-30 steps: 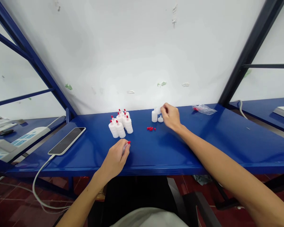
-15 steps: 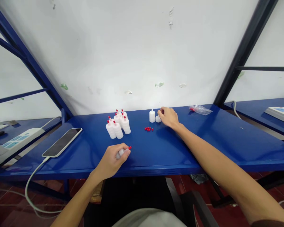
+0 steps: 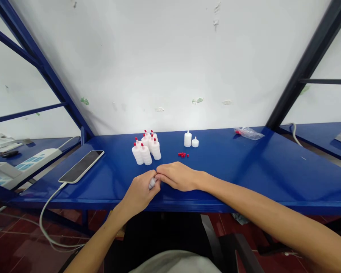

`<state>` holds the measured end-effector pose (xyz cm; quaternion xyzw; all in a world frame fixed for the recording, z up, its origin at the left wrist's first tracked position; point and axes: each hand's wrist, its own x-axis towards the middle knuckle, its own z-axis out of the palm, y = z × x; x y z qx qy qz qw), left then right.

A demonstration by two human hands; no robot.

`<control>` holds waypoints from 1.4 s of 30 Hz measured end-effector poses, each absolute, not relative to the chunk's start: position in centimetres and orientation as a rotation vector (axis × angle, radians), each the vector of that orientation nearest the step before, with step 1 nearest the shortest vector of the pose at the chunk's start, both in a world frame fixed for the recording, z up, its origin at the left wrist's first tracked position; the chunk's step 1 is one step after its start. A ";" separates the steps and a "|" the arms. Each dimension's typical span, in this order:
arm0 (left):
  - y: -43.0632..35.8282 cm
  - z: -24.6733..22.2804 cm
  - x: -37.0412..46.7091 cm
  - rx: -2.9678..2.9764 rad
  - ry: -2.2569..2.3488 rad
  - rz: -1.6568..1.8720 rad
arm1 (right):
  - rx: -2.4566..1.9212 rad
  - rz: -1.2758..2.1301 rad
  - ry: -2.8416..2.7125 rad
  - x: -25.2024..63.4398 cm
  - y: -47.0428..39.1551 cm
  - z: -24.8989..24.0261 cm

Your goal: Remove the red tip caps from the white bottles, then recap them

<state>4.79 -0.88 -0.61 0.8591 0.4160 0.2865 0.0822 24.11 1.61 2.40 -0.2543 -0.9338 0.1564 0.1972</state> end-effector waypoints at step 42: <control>-0.7 0.3 5.2 2.427 1.284 0.793 | -1.455 0.188 -2.480 31.6 6.0 4.6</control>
